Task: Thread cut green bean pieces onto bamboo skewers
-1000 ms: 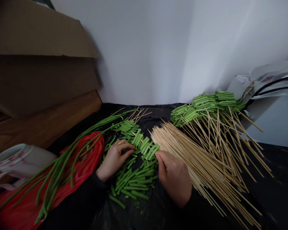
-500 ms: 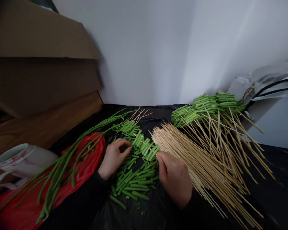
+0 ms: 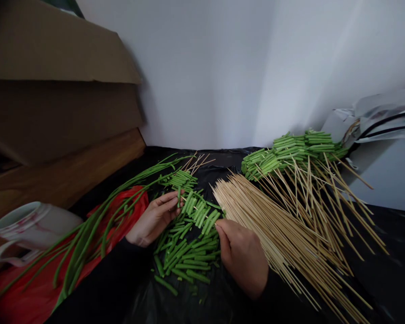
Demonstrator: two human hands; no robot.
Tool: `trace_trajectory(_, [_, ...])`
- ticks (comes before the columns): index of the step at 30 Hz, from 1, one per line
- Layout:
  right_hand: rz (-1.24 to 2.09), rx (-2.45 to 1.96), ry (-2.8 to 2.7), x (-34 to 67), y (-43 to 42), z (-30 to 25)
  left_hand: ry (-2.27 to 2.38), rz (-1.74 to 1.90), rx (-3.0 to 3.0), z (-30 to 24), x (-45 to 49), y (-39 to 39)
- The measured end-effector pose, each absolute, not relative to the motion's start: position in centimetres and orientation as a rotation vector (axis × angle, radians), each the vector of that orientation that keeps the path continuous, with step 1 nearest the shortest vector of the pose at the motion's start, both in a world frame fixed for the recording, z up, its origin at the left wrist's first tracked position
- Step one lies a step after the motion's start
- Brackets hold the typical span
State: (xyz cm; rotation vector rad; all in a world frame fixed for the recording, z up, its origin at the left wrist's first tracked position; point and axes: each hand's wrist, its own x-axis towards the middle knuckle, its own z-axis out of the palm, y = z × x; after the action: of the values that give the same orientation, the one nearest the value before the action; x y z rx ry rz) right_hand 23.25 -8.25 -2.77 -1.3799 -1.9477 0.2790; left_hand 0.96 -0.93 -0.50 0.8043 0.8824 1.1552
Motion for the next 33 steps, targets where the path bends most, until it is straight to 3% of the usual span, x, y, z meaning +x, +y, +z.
trace_trajectory(33, [0.292,-1.382,-1.956,22.86,-8.69,-2.44,0.882,1.199,0.715,-1.00,0.94,-0.59])
